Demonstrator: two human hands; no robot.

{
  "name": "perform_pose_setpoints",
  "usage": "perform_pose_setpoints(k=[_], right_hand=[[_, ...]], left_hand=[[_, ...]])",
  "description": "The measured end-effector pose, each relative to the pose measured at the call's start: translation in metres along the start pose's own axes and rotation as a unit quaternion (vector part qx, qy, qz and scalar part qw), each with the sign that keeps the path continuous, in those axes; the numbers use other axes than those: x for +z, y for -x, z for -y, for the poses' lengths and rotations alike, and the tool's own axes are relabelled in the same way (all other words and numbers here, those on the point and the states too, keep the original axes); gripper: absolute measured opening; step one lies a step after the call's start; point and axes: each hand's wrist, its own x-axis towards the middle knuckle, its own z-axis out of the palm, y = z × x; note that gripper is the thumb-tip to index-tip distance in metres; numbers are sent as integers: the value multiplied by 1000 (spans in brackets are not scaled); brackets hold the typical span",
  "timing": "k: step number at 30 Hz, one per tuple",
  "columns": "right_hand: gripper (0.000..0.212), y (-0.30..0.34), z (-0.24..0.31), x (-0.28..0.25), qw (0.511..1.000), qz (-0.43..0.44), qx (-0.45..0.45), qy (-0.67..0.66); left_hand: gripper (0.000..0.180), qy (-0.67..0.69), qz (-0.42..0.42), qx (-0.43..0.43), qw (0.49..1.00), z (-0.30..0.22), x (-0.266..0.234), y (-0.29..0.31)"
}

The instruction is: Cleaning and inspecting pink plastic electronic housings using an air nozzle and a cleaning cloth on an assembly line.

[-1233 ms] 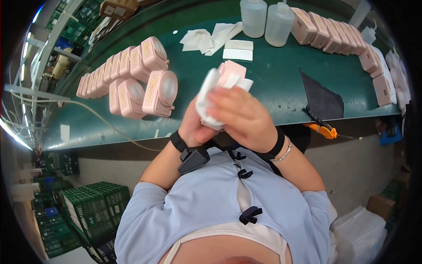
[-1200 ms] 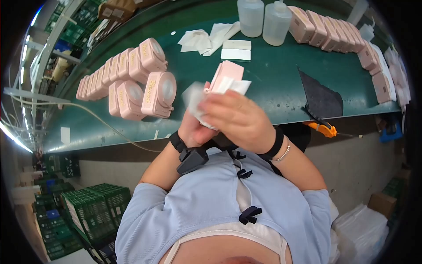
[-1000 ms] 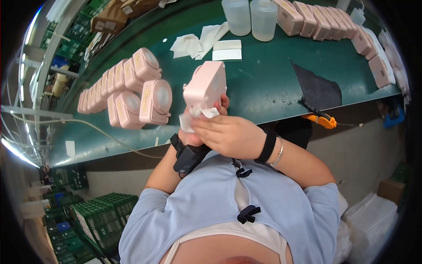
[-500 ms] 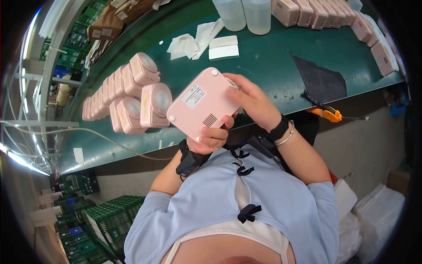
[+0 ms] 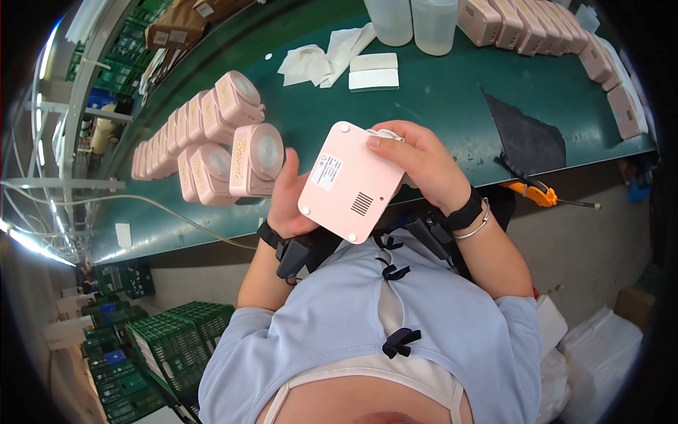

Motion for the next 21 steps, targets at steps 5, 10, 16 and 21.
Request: perform_pose_setpoints(k=[5, 10, 16, 21], right_hand=[[44, -7, -2, 3, 997, -37, 2, -63], [45, -1, -9, -12, 992, -102, -37, -61], [28, 13, -23, -23, 998, -58, -18, 32], [26, 25, -26, -15, 998, -53, -23, -11]], left_hand=[[71, -46, 59, 18, 997, -1, -21, 1], [69, 180, 133, -62, 973, 7, -7, -6], [67, 261, 127, -132, 948, 2, -5, -13], [67, 207, 70, -66, 974, 6, 12, -15]])
